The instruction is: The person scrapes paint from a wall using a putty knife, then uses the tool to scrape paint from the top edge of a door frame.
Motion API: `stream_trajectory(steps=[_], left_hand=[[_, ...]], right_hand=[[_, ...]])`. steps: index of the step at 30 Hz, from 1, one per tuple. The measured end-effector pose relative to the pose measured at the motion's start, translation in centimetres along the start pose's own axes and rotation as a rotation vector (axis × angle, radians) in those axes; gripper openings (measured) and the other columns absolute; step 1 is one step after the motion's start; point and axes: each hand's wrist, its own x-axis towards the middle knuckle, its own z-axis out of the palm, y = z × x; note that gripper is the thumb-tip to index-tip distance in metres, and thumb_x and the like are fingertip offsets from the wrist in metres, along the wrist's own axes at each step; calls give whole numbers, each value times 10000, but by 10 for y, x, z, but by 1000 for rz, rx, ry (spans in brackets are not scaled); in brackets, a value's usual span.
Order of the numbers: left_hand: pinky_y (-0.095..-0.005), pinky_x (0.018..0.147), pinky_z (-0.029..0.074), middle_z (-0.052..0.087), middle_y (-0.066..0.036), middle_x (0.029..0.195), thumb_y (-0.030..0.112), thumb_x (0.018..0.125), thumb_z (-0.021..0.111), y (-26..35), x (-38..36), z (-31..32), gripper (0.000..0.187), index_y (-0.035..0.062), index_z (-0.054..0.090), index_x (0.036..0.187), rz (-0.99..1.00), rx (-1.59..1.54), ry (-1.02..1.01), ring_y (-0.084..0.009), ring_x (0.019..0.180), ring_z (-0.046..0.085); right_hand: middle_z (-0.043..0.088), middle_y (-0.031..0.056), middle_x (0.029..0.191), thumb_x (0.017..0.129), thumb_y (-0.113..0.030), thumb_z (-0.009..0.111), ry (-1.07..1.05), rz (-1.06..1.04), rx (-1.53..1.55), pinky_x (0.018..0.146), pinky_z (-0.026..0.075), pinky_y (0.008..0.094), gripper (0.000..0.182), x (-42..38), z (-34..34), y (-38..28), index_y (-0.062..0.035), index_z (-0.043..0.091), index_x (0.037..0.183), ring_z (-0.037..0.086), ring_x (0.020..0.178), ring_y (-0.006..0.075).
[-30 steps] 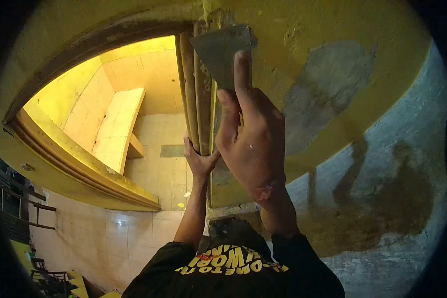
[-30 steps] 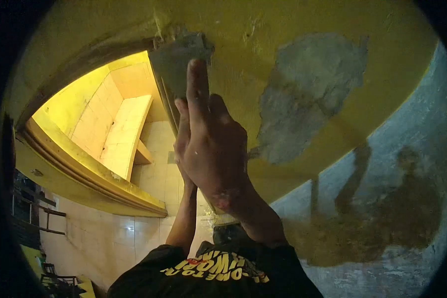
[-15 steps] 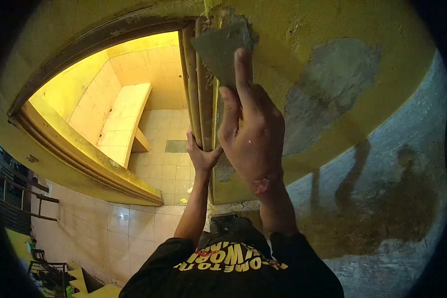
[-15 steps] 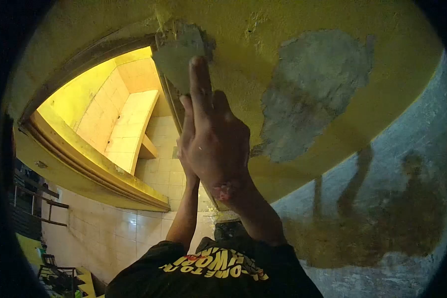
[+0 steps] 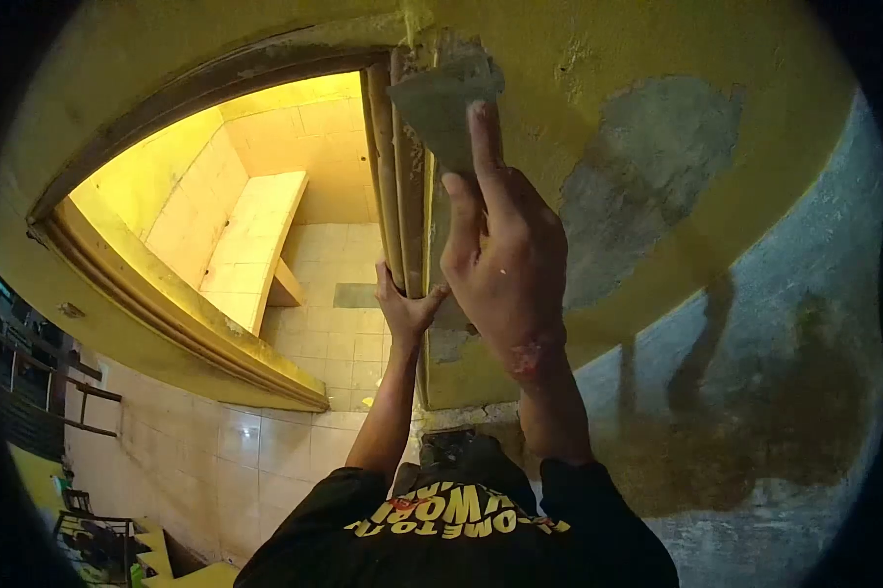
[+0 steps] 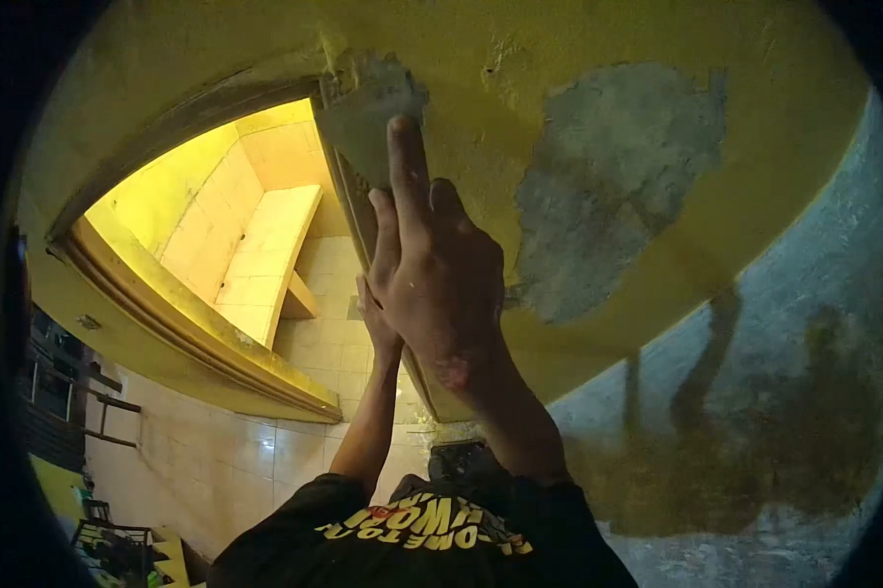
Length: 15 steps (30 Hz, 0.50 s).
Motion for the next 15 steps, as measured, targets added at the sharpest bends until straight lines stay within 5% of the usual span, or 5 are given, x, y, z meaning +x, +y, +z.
stream_trajectory(steps=[15], left_hand=[[-369,748,477,583,-172,939,399,597,789,9,1,1,741,-24,431,1089,115,-8,32,-257,874,595]], right_hand=[[559,141,686,880,-123,519,91,-53,-22,524,480,350,506,5,7,-7,-64,347,1352,595,586,249]])
